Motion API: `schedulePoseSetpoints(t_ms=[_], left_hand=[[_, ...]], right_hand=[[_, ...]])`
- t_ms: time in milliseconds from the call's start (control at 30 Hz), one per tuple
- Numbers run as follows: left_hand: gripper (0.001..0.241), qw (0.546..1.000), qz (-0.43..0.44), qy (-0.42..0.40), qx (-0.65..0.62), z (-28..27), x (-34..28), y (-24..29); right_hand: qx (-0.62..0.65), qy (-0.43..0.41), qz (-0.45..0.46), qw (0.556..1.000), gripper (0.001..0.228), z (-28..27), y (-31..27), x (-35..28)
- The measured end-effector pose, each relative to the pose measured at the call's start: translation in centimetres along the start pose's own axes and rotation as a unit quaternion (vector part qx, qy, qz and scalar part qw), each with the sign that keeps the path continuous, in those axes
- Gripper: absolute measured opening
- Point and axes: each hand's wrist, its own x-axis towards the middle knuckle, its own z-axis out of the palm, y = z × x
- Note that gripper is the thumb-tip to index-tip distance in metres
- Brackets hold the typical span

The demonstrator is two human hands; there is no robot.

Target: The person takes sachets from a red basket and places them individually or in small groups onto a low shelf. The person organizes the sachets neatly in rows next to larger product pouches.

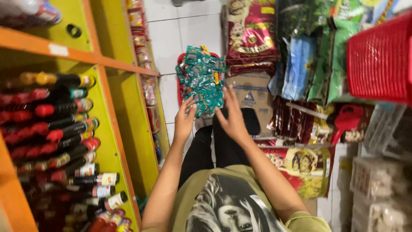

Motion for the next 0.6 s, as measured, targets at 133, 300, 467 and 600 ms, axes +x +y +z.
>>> schedulePoseSetpoints(t_ms=[133,300,467,600], left_hand=[[0.043,0.999,0.024,-0.019,0.01,-1.0,0.9,-4.5],[0.042,0.999,0.004,-0.031,0.018,-1.9,1.2,-6.7],[0.041,1.0,0.016,-0.006,-0.014,-3.2,0.5,-8.8],[0.04,0.999,0.017,0.027,-0.043,-4.4,0.4,-10.8]], right_hand=[[0.008,0.026,0.008,1.0,0.066,1.7,-1.0,-2.2],[-0.038,0.028,-0.01,0.999,0.059,2.4,-1.0,-3.4],[0.012,-0.001,0.072,0.997,0.057,3.0,-0.1,-2.5],[-0.006,-0.011,0.089,0.996,0.06,3.3,1.3,0.6]])
